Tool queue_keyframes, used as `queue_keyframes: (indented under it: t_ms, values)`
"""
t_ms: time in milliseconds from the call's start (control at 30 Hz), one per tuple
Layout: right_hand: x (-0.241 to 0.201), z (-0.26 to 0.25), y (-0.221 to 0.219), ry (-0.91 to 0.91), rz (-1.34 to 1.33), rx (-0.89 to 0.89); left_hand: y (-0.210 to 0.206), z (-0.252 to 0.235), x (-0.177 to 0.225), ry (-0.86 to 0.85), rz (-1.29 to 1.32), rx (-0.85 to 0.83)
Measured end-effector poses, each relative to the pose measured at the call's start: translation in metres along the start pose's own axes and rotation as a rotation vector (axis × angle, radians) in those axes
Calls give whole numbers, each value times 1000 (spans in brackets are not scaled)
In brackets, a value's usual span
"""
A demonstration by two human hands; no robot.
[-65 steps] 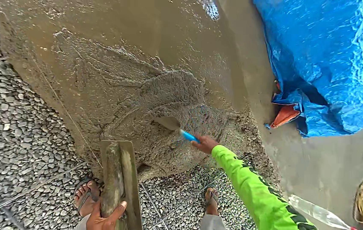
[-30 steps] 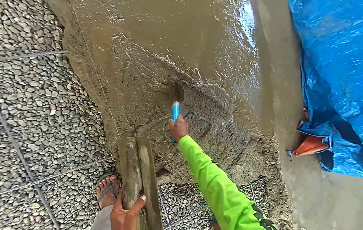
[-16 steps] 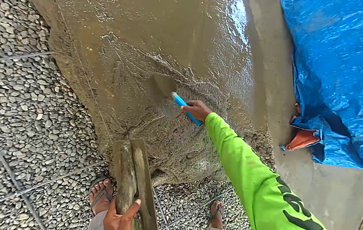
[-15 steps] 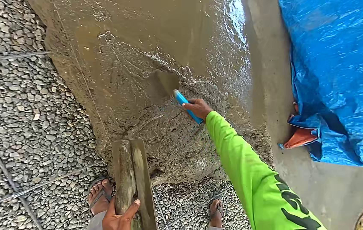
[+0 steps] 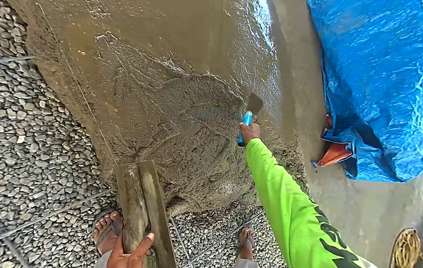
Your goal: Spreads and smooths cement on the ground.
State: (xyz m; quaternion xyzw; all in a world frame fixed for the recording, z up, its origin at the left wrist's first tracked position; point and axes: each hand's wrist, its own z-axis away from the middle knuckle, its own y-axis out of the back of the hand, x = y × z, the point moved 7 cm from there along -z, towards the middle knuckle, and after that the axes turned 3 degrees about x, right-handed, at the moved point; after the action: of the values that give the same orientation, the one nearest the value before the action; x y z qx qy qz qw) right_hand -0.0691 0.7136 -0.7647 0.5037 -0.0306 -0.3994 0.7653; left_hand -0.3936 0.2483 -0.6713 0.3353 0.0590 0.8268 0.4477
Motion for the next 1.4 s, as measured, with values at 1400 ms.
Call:
queue_keyframes:
  t_ms: [1400]
  values:
    - [-172,256,-239,915,643,-596,66,-26,2,107,322,203]
